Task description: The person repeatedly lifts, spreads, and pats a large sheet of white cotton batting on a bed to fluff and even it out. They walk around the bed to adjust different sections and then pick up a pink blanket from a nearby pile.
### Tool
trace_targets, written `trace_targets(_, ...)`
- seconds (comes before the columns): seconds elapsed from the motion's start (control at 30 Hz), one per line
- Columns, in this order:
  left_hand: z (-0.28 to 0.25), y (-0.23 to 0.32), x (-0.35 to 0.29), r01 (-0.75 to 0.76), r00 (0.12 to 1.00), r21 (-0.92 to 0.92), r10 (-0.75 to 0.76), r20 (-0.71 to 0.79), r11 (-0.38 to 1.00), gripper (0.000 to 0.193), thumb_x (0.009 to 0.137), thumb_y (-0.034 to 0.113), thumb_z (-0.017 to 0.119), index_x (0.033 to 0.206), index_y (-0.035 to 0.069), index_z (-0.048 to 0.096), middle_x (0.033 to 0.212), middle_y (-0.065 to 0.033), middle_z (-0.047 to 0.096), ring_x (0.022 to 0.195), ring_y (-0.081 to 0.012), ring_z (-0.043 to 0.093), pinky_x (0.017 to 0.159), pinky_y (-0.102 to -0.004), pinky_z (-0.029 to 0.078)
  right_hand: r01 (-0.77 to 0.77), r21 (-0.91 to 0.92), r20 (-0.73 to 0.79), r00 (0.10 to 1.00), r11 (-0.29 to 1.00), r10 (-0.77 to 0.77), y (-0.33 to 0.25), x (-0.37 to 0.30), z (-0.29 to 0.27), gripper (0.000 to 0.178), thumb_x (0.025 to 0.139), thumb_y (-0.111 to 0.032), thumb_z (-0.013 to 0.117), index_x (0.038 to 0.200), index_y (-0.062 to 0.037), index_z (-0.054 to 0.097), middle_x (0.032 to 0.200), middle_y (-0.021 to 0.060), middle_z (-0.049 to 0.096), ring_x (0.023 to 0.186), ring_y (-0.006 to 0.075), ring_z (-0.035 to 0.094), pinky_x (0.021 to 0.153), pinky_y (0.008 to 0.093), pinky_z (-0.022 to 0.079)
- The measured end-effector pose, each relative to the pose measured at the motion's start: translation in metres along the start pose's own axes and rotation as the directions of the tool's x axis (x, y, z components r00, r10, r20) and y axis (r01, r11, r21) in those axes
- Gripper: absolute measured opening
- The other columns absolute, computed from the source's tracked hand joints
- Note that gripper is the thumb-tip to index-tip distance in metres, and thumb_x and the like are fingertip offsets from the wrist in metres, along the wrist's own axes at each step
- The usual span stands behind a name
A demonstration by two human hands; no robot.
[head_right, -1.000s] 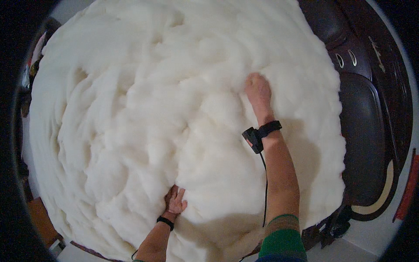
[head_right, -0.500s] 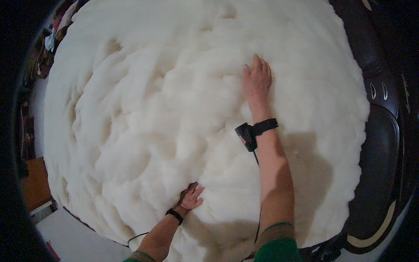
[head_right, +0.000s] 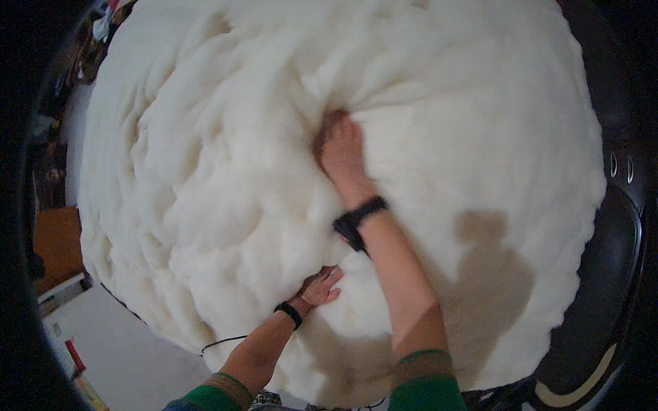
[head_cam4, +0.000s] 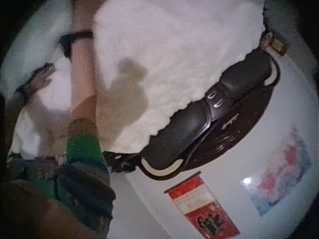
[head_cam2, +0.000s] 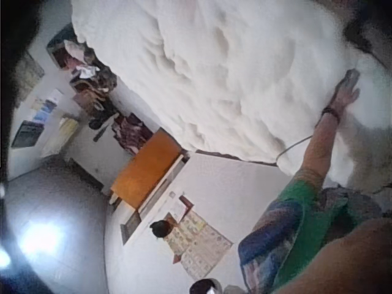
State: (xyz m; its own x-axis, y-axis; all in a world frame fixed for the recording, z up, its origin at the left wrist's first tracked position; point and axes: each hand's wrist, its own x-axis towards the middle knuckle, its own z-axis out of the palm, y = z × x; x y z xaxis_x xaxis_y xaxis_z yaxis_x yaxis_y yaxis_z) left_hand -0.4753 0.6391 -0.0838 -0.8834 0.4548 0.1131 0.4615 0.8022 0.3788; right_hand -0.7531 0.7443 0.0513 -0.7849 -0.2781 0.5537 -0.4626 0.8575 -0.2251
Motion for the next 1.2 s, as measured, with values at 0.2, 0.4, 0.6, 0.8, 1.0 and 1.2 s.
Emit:
trace_targets(0.2, -0.010, -0.013, 0.007, 0.287, 0.956, -0.137, -0.292, -0.016, 0.948, 0.062, 0.067, 0.027, 0.062, 0.126, 0.013, 0.047, 0.131, -0.0220, 0.041, 0.119, -0.0397, 0.040, 0.097, -0.0491, 0.035, 0.209, 0.421, -0.107, 0.978, 0.883, -0.180, -0.023, 0.002, -0.032, 0.048, 0.083, -0.027, 0.051, 0.127, -0.0071, 0.047, 0.131, 0.0171, 0.043, 0.126, 0.0352, 0.031, 0.105, 0.0496, 0.021)
trace_targets(0.4, -0.018, -0.036, -0.005, 0.094, 0.994, 0.297, -0.073, -0.080, 0.950, 0.062, 0.069, 0.024, 0.062, 0.127, 0.011, 0.044, 0.129, -0.0229, 0.042, 0.116, -0.0411, 0.042, 0.093, -0.0489, 0.040, -0.382, 0.267, -0.302, 0.839, 0.885, 0.453, 0.068, -0.092, -0.103, 0.059, 0.082, -0.028, 0.059, 0.132, -0.0035, 0.039, 0.135, 0.0217, 0.037, 0.126, 0.0393, 0.030, 0.105, 0.0492, 0.021)
trace_targets(0.6, -0.008, -0.052, 0.004, 0.171, 0.984, 0.351, -0.139, -0.113, 0.921, 0.068, 0.072, 0.024, 0.057, 0.135, 0.010, 0.036, 0.137, -0.0243, 0.032, 0.124, -0.0433, 0.032, 0.103, -0.0513, 0.027, -0.315, 0.258, 0.100, 0.949, 0.913, 0.299, 0.102, -0.098, -0.034, 0.048, 0.082, -0.028, 0.057, 0.122, -0.0021, 0.050, 0.138, 0.0176, 0.035, 0.129, 0.0339, 0.027, 0.106, 0.0432, 0.022)
trace_targets(0.8, -0.013, -0.063, 0.005, 0.175, 0.983, 0.424, -0.136, -0.122, 0.888, 0.066, 0.073, 0.022, 0.053, 0.135, 0.009, 0.034, 0.136, -0.0251, 0.032, 0.125, -0.0438, 0.030, 0.102, -0.0540, 0.025, -0.527, 0.319, -0.032, 0.825, 0.788, 0.565, 0.148, -0.213, -0.109, 0.059, 0.087, -0.035, 0.051, 0.133, -0.0029, 0.036, 0.140, 0.0238, 0.026, 0.131, 0.0400, 0.019, 0.105, 0.0527, 0.018)
trace_targets(1.0, -0.012, -0.076, 0.016, 0.118, 0.986, 0.379, -0.062, -0.156, 0.918, 0.064, 0.078, 0.017, 0.046, 0.139, 0.008, 0.028, 0.142, -0.0246, 0.024, 0.130, -0.0425, 0.022, 0.108, -0.0514, 0.017, -0.621, 0.159, 0.121, 0.784, 0.768, 0.609, 0.164, -0.263, -0.034, 0.054, 0.086, -0.034, 0.051, 0.128, -0.0019, 0.040, 0.139, 0.0216, 0.030, 0.127, 0.0379, 0.027, 0.103, 0.0500, 0.023)
trace_targets(1.2, -0.022, -0.083, 0.020, 0.100, 0.990, 0.429, -0.048, -0.131, 0.898, 0.057, 0.089, 0.029, 0.033, 0.140, 0.005, 0.025, 0.143, -0.0233, 0.024, 0.132, -0.0413, 0.019, 0.109, -0.0504, 0.014, -0.424, 0.357, -0.191, 0.839, 0.832, 0.510, 0.266, -0.302, -0.092, 0.032, 0.084, -0.024, 0.058, 0.109, -0.0043, 0.057, 0.108, 0.0151, 0.059, 0.106, 0.0280, 0.053, 0.094, 0.0370, 0.040)
